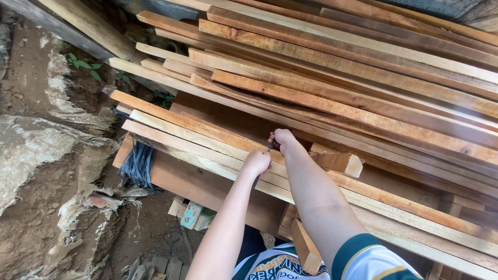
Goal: Bundling several planks of wood together using plastic ties and manual knots.
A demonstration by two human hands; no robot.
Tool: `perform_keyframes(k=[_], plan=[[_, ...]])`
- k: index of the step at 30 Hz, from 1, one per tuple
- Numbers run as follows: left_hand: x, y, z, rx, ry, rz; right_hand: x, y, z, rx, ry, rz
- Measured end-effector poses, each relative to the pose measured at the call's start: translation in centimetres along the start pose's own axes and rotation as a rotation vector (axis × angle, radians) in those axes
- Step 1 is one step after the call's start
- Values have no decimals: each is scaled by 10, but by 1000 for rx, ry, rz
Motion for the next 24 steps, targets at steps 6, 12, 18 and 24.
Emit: perform_keyframes(k=[6, 12, 18, 24], plan=[[-6, -12, 2, -21, 66, -124, -3, 6, 18, -3, 34, 7], [-27, -27, 10, -154, 244, -17, 3, 7, 34, 80, 36, -12], [-25, -28, -3, -278, 380, 61, -1, 25, 57, 88, 33, -86], [-19, -36, 13, 119, 80, -94, -5, 19, 46, 89, 30, -91]])
Point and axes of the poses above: each hand's wrist, its own z-axis towards the middle knuckle, its own x-axis out of the back of the hand, y = z × x, the point moved 6 cm from there along z, towards the middle knuckle, and after that the axes turned 4 degrees about -y, right-handed, at the moved point
